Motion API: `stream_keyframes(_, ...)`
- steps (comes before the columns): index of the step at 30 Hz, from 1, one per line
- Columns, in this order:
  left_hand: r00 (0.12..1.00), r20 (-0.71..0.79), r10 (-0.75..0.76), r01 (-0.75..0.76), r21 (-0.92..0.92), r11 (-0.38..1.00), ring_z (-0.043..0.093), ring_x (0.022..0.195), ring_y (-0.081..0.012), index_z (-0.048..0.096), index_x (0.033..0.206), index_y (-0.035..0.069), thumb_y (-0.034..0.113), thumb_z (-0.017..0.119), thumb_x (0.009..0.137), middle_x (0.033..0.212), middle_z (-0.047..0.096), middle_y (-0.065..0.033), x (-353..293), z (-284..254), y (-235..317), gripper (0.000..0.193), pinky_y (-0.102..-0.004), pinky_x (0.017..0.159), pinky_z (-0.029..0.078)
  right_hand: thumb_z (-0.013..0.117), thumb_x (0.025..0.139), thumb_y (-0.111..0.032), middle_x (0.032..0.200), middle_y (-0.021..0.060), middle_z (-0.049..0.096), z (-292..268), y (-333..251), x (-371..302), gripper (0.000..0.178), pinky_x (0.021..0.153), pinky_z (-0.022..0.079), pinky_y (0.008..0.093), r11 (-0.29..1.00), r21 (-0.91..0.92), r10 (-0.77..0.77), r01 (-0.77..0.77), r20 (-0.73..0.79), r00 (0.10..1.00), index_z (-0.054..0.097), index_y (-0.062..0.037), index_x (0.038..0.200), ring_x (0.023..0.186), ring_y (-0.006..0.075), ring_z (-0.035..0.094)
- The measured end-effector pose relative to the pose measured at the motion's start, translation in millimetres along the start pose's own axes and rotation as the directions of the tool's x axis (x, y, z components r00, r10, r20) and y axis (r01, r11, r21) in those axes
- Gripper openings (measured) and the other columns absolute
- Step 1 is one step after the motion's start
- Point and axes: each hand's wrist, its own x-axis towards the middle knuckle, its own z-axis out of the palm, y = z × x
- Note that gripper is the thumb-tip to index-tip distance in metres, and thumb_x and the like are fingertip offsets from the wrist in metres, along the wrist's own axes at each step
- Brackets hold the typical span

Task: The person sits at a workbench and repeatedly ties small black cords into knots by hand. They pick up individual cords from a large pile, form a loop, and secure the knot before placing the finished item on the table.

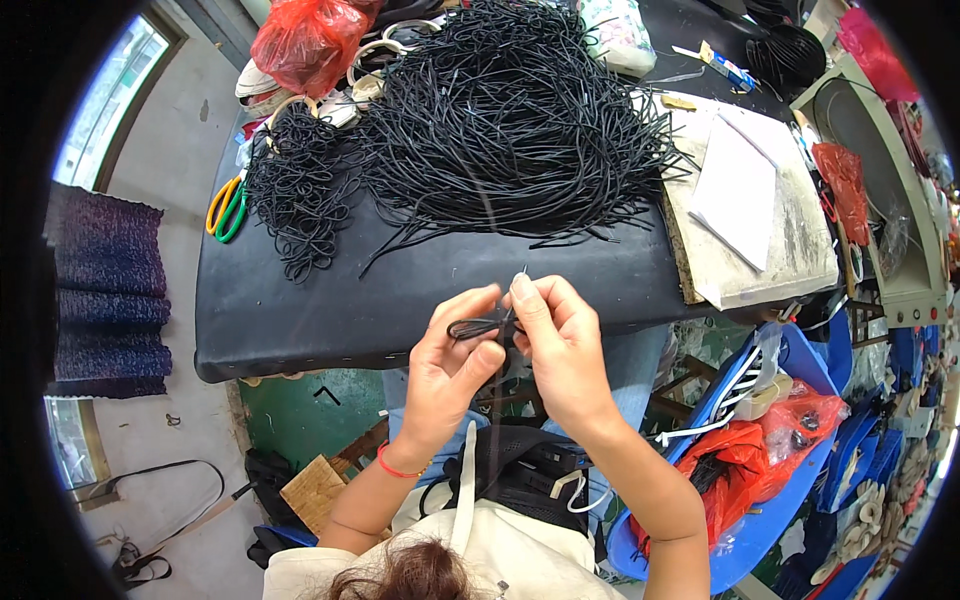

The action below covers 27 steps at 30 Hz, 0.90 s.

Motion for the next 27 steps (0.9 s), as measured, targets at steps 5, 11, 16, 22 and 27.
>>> stream_keyframes(5, 0.983, 0.113, -0.146, 0.166, -0.19, 0.968, 0.058, 0.088, -0.0112, 0.058, 0.106, -0.001, 0.01, 0.058, 0.088, 0.096, 0.062, -0.0069, 10.9, -12.4, -4.6, 0.021, -0.0252, 0.081, 0.046, 0.054, 0.092, -0.024, 0.071, -0.0033, 0.051, 13.5, 4.3, -6.8, 0.019, 0.057, 0.036, 0.0183, 0.996, 0.09, -0.015, 0.017, -0.023, 1.0, 0.053, -0.0062, 0.084, 0.064, 0.0025, 0.042)
stream_keyframes(11, 0.875, 0.303, -0.376, 0.397, -0.006, 0.918, 0.056, 0.075, -0.0072, 0.06, 0.101, -0.001, 0.013, 0.056, 0.09, 0.085, 0.063, -0.0046, 19.1, -27.4, 14.1, 0.018, -0.0222, 0.07, 0.046, 0.059, 0.088, -0.015, 0.099, 0.0063, 0.054, -6.1, -0.1, 5.4, 0.021, 0.062, 0.045, 0.0211, 0.901, -0.335, -0.258, 0.276, 0.098, 0.961, 0.055, 0.0021, 0.1, 0.073, 0.0073, 0.054)
stream_keyframes(16, 0.856, 0.348, -0.381, 0.42, -0.04, 0.907, 0.055, 0.073, -0.0065, 0.063, 0.096, -0.001, 0.012, 0.056, 0.089, 0.083, 0.064, -0.0053, 16.3, -27.8, 17.3, 0.016, -0.0214, 0.069, 0.046, 0.054, 0.091, -0.018, 0.08, 0.0017, 0.056, -4.0, -5.4, 3.5, 0.018, 0.054, 0.042, 0.0182, 0.985, -0.15, -0.05, 0.086, 0.23, 0.972, 0.059, -0.0011, 0.09, 0.064, 0.0041, 0.05)
stream_keyframes(22, 0.818, 0.38, -0.431, 0.472, -0.017, 0.881, 0.057, 0.073, -0.007, 0.063, 0.097, -0.002, 0.012, 0.056, 0.089, 0.085, 0.065, -0.0069, 13.3, -29.3, 20.5, 0.017, -0.021, 0.069, 0.047, 0.048, 0.094, -0.024, 0.076, -0.0014, 0.055, -2.0, -5.7, 1.7, 0.022, 0.05, 0.038, 0.0164, 0.989, -0.13, 0.101, -0.076, 0.19, 0.977, 0.056, -0.0061, 0.082, 0.062, 0.0018, 0.045)
stream_keyframes(27, 0.826, 0.375, -0.42, 0.474, -0.059, 0.879, 0.057, 0.076, -0.0059, 0.063, 0.097, 0.0, 0.012, 0.057, 0.089, 0.086, 0.065, -0.0043, 11.1, -28.6, 16.5, 0.016, -0.021, 0.07, 0.047, 0.048, 0.094, -0.026, 0.078, -0.0001, 0.056, -2.9, -9.7, 4.2, 0.022, 0.055, 0.04, 0.0178, 0.984, -0.16, 0.11, -0.083, 0.171, 0.979, 0.054, -0.0063, 0.085, 0.063, 0.0031, 0.045)
